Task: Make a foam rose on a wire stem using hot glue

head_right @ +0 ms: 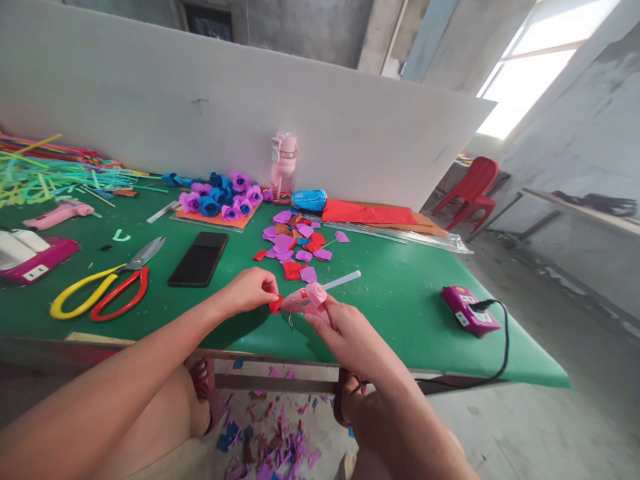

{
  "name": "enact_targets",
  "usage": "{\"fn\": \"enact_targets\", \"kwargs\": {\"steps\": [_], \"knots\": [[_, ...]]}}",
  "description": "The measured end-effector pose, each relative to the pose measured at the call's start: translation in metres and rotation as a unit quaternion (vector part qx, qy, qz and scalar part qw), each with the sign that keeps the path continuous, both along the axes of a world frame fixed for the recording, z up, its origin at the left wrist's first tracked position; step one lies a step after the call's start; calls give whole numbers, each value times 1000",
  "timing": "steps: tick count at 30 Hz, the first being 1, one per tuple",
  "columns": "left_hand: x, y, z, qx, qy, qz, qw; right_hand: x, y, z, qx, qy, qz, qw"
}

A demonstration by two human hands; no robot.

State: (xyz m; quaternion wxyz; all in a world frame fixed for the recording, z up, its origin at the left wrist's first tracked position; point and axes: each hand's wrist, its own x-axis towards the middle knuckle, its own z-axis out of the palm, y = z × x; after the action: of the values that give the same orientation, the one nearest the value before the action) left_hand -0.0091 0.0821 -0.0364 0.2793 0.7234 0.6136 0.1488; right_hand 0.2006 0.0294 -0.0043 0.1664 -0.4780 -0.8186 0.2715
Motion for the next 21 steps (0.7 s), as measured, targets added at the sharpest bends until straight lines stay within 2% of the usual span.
{"fn": "enact_targets", "kwargs": {"steps": [21], "knots": [[-2, 2, -3, 11, -14, -13, 1000, 4, 2, 2, -6, 19, 0, 1000]]}}
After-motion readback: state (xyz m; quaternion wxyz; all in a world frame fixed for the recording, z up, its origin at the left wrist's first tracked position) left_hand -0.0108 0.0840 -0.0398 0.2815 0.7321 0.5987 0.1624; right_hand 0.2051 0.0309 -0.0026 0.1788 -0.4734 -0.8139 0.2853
